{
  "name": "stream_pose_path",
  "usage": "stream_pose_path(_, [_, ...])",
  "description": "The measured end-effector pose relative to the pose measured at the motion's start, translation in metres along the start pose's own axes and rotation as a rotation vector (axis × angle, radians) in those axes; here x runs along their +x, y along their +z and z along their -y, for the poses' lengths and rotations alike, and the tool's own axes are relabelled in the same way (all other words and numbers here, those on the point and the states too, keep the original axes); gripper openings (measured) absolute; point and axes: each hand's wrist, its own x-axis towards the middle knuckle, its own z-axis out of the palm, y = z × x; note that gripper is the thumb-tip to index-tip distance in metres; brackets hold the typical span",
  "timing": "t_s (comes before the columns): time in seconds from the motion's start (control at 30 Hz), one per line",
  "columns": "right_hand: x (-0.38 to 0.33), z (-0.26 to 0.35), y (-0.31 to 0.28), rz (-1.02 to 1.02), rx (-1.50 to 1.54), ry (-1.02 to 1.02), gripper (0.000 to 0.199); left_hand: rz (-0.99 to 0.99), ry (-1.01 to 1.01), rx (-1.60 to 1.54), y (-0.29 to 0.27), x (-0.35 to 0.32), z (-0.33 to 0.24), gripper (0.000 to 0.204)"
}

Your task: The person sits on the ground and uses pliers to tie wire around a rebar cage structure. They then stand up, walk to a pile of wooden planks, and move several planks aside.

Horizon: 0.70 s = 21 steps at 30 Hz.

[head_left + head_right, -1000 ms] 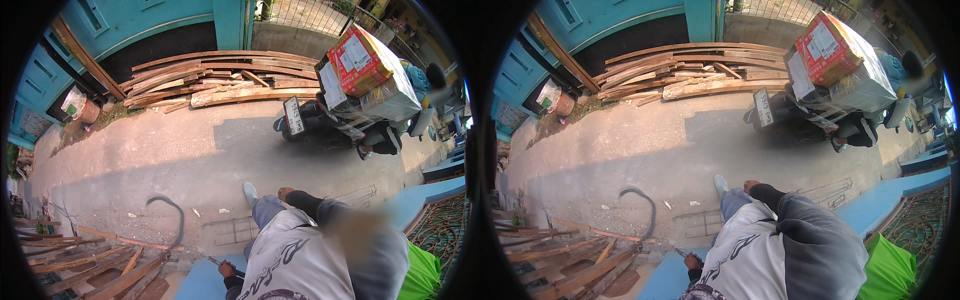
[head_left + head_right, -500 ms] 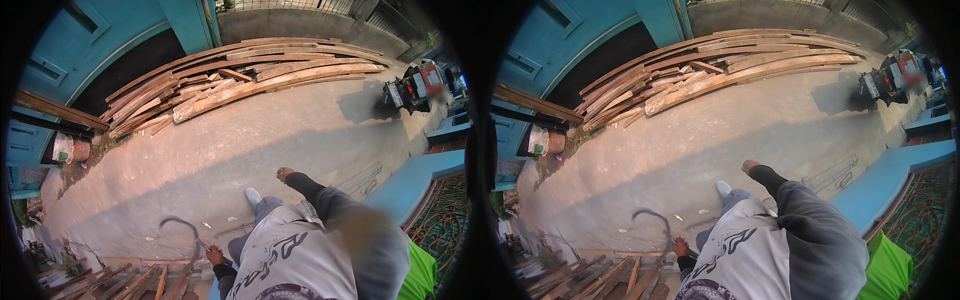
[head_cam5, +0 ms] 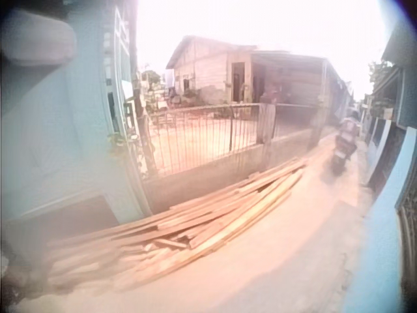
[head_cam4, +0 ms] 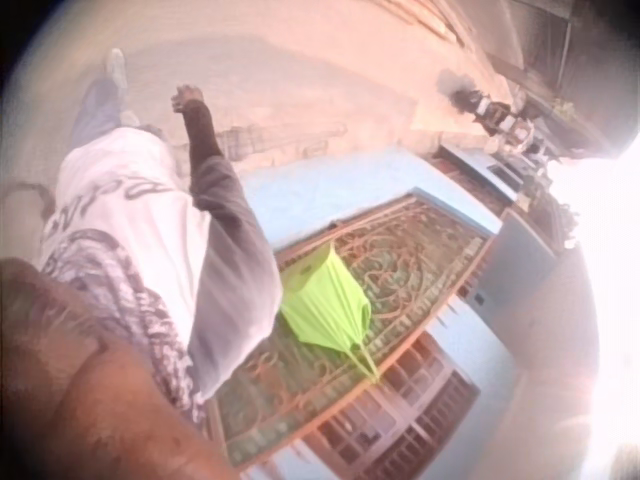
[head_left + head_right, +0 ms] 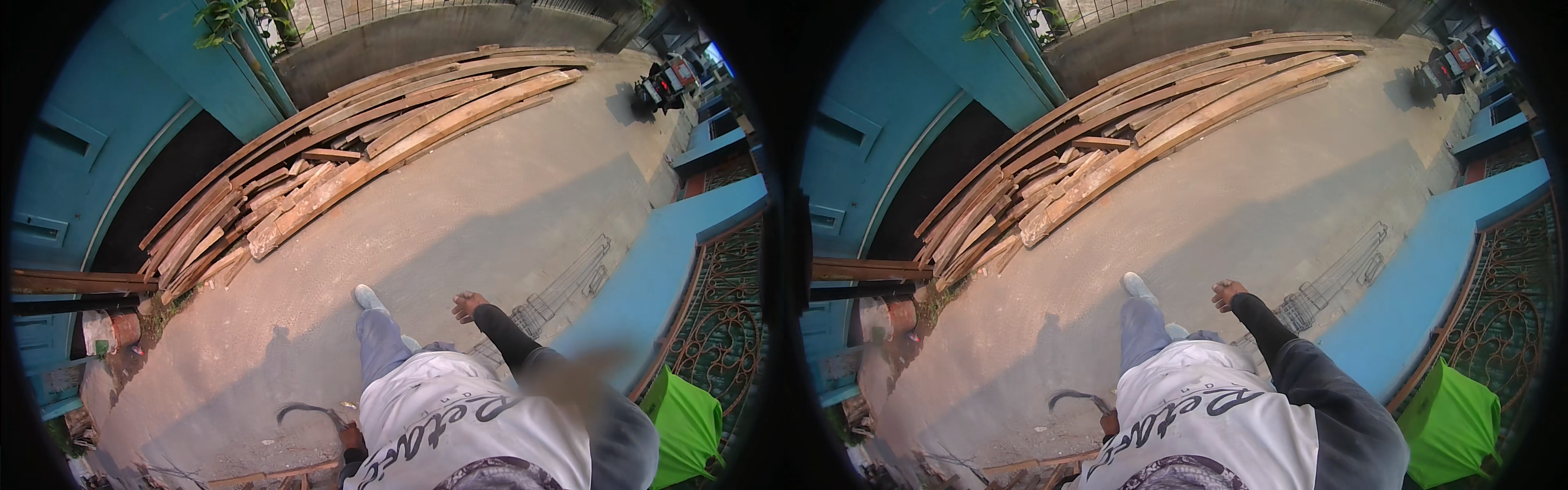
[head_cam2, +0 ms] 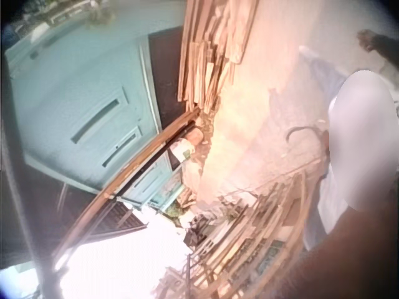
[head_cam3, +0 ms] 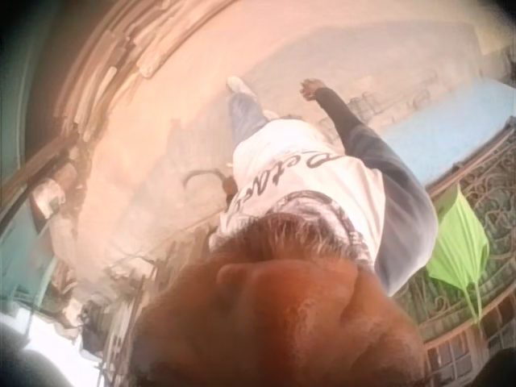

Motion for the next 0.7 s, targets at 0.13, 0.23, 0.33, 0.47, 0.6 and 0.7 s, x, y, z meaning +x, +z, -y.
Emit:
stream_pose_path(0.13, [0.015, 0.048, -0.023, -0.076, 0.074, -0.006, 0.038, 0.026, 0.379, 0.277, -0.003, 0.088, -0.035, 0.036])
stream_pose_path(0.23, [0.013, 0.045, -0.050, -0.189, 0.122, 0.043, 0.035, 0.041, 0.528, 0.316, 0.002, 0.123, -0.094, 0.032])
stream_pose_path(0.33, [0.016, 0.029, -0.073, -0.262, 0.117, 0.148, 0.033, 0.147, 0.107, -0.084, 0.000, 0.130, -0.237, 0.021])
stream_pose_path(0.47, [0.009, 0.022, -0.088, -0.267, 0.259, 0.234, 0.035, 0.041, 0.175, -0.106, -0.017, 0.177, -0.380, 0.024])
stream_pose_path(0.6, [0.037, 0.019, -0.123, -0.214, 0.281, 0.259, 0.039, 0.040, 0.252, -0.161, -0.008, 0.194, -0.507, 0.022])
stream_pose_path(0.7, [0.087, -0.043, -0.207, -0.239, -1.059, -0.433, 0.044, 0.100, 0.346, -0.222, 0.044, 0.164, -0.597, 0.022])
